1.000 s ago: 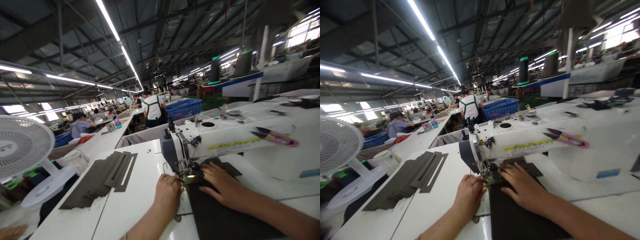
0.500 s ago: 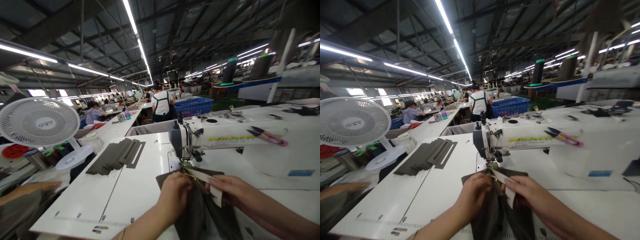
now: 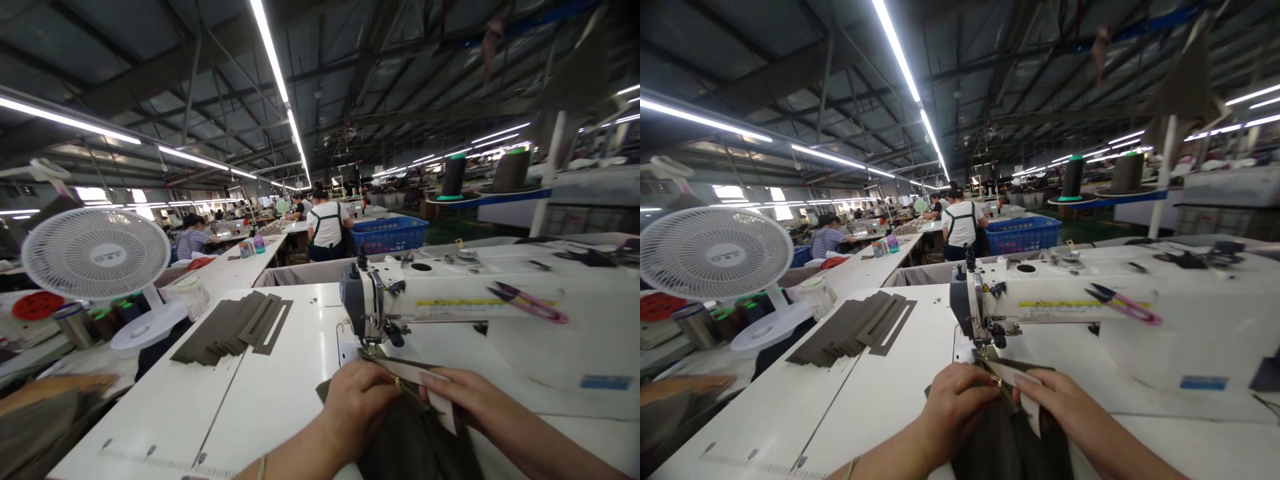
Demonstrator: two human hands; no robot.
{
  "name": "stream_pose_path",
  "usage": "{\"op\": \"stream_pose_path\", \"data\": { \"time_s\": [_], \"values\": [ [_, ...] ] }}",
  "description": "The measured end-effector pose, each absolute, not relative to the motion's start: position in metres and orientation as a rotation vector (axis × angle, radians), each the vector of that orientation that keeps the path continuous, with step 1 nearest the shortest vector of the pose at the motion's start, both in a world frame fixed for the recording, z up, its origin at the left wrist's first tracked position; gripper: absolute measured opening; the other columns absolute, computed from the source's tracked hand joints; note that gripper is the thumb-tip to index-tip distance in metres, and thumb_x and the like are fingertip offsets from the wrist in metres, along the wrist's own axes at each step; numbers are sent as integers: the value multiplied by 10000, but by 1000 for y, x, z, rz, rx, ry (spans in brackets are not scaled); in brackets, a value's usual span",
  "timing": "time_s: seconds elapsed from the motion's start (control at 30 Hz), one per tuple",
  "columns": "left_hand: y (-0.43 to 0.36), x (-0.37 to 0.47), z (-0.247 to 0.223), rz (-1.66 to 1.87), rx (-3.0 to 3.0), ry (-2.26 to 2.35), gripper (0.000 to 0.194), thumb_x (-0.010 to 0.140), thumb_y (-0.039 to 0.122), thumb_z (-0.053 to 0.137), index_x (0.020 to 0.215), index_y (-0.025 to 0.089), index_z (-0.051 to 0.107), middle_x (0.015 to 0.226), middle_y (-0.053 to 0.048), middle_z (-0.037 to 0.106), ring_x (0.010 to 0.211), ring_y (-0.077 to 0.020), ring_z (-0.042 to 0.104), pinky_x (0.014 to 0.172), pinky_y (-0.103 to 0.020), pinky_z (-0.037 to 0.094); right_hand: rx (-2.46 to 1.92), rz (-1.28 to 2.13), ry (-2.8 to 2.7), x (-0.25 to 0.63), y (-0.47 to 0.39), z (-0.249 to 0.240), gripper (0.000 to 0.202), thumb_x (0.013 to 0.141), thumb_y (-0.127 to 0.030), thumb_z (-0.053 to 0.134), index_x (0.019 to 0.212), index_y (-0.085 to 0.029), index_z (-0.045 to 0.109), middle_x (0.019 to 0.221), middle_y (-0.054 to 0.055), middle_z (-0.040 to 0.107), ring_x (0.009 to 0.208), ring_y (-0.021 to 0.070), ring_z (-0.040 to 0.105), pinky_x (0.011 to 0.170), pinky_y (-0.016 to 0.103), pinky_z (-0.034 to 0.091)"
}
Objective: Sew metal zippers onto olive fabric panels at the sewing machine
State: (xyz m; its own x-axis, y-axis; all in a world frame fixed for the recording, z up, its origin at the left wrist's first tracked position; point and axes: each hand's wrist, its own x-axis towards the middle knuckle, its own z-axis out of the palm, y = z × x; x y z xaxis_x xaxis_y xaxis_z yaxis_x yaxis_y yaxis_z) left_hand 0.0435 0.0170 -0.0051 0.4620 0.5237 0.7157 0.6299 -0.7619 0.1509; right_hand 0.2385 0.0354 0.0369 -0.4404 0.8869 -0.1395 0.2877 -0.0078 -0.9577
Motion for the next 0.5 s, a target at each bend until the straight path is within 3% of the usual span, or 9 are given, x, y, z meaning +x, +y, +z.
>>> {"op": "stream_pose_path", "data": {
  "time_s": [0.13,0.3,0.4,0.5],
  "values": [
    [22,42,-13,-1270,-2489,-997,273,962,302,383,998,186,627,875,-54,686,763,-174,624,663,-298,475,-1252,1422,-1744,234,35,36,426,684,-622,511,639,-204,578,630,11,533,607,173,482,548,263,388],
    [40,40,-21,-1154,-2547,-1039,214,926,274,446,949,180,637,879,-58,691,814,-182,637,730,-319,487,-1202,1086,-2105,238,47,34,448,776,-591,390,591,-218,555,617,45,595,640,224,568,581,313,445],
    [46,39,-19,-969,-2617,-1014,158,877,193,471,938,163,613,842,-54,694,782,-181,652,710,-298,495,-1186,434,-2263,241,41,32,377,845,-459,367,644,-225,584,656,78,629,644,260,594,610,385,468],
    [48,37,-8,-788,-2605,-1201,117,829,144,501,902,159,591,778,-43,686,711,-180,654,679,-278,498,-851,-213,-2402,212,21,10,234,867,-282,417,888,-242,646,879,98,672,820,292,615,718,419,477]
  ]
}}
